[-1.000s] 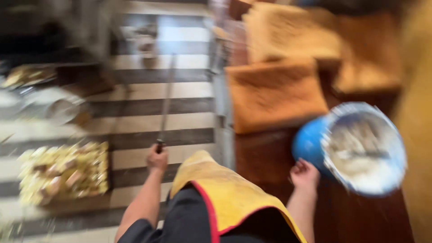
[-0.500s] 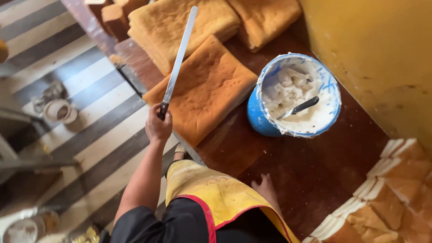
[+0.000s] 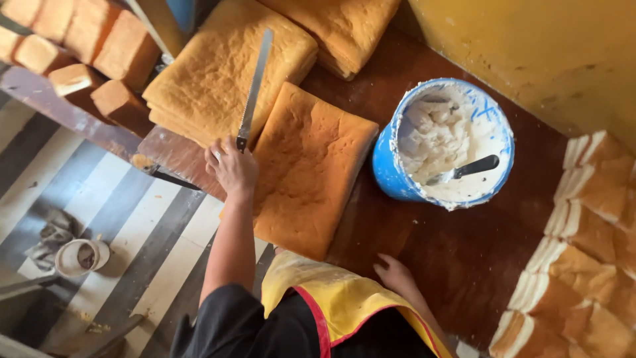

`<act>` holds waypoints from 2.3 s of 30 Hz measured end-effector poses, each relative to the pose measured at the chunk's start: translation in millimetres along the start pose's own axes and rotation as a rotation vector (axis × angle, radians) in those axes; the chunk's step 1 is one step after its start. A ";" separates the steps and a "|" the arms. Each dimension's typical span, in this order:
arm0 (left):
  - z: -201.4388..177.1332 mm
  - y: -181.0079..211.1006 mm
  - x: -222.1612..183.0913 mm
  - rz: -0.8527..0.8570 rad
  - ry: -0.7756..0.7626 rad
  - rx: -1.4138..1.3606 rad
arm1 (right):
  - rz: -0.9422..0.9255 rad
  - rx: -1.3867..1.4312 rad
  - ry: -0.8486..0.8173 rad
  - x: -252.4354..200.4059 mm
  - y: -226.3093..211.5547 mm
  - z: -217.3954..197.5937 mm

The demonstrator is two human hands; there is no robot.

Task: The person slices loaves of bread into flat halves with a long bread knife and stacks the cut pieces. They then scoop white cream filling from a large bucket with a spatula and spread it over the cut face of a bread slice, finishing one piece and reaching for the next.

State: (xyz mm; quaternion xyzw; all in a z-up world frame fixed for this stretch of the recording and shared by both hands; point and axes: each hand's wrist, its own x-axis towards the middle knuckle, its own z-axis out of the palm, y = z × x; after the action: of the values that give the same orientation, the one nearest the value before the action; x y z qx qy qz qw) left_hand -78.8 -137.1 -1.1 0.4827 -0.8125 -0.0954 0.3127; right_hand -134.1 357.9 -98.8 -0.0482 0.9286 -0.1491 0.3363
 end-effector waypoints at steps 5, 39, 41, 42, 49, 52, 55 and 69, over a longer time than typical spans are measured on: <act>16.0 -25.4 -46.1 0.374 -0.214 -0.049 | -0.513 0.393 -0.266 17.3 -63.3 36.5; -121.0 -2.0 -29.6 -0.525 -1.397 -0.873 | -0.369 1.640 -0.556 -134.5 -144.0 -59.8; -161.8 25.2 -49.0 -0.593 -1.320 -1.024 | -0.329 1.670 -0.550 -149.1 -107.7 -72.8; -170.8 35.8 -71.5 -0.578 -1.331 -1.025 | -0.336 1.677 -0.535 -151.6 -87.0 -88.5; -154.4 86.5 -307.1 -0.163 -1.485 -1.233 | -0.461 1.104 -0.073 -88.8 128.5 -224.6; -88.4 74.6 -389.5 0.039 -1.745 -1.079 | -0.183 1.012 0.485 -58.0 217.4 -239.3; -37.7 41.9 -431.4 0.026 -1.673 -1.017 | 0.201 0.805 0.618 -73.0 263.3 -205.2; -45.1 146.1 -439.6 -0.151 -1.584 -0.370 | 0.156 0.084 1.016 -94.3 296.0 -26.0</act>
State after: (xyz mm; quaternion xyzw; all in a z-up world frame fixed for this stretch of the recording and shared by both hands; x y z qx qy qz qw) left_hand -8.8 315.9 -81.8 0.2663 -0.7290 -0.5616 -0.2869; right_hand -75.0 663.7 -113.8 0.1132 0.9688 -0.1654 -0.1456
